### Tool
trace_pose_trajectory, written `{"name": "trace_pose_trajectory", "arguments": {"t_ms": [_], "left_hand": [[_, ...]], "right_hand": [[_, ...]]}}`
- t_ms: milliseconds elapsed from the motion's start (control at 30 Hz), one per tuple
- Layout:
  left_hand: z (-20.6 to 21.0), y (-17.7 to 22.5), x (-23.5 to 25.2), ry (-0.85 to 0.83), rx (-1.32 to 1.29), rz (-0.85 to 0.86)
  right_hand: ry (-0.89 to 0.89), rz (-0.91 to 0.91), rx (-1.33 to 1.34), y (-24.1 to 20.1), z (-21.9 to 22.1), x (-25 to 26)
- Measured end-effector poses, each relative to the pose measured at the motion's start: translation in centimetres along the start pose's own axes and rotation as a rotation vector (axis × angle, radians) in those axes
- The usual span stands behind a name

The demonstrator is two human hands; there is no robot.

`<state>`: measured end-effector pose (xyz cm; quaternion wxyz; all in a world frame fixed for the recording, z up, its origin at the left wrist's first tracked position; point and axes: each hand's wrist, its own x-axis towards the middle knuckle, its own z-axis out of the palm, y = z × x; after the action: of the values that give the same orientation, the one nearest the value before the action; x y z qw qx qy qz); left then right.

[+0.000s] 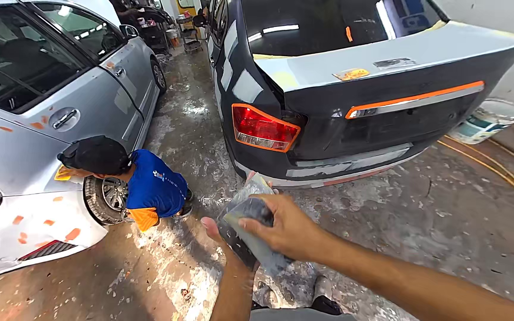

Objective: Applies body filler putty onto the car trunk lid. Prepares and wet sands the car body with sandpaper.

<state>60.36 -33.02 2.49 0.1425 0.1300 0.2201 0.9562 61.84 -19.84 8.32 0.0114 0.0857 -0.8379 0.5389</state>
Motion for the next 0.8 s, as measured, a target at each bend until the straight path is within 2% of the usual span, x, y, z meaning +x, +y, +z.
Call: {"name": "trace_pose_trajectory", "arguments": {"t_ms": [100, 200, 333, 467, 533, 600, 733, 800], "left_hand": [[-0.6, -0.4, -0.1, 0.02, -0.019, -0.05], [-0.7, -0.1, 0.1, -0.019, -0.059, -0.037], [-0.7, -0.7, 0.0, 0.171, -0.024, -0.064], [-0.2, -0.4, 0.0, 0.221, -0.064, -0.017], [-0.8, -0.7, 0.1, 0.241, -0.057, -0.051], [-1.0, -0.8, 0.2, 0.227, -0.033, -0.028], [0.0, -0.3, 0.5, 0.195, -0.007, 0.064], [-0.3, -0.6, 0.5, 0.174, -0.037, 0.022]], "right_hand": [[0.064, 0.014, -0.027, 0.7, -0.7, 0.8], [-0.001, -0.01, -0.046, -0.4, 0.3, -0.1], [0.113, -0.006, -0.11, 1.4, -1.1, 1.4], [-0.038, -0.031, -0.116, 0.4, 0.2, 0.3], [0.049, -0.004, -0.103, 2.1, -1.0, 1.7], [0.126, 0.042, -0.041, 2.6, -1.2, 2.3], [-0.044, 0.04, 0.04, 0.6, 0.9, 0.3], [0.054, 0.055, 0.064, 1.6, 0.4, 1.5]]}}
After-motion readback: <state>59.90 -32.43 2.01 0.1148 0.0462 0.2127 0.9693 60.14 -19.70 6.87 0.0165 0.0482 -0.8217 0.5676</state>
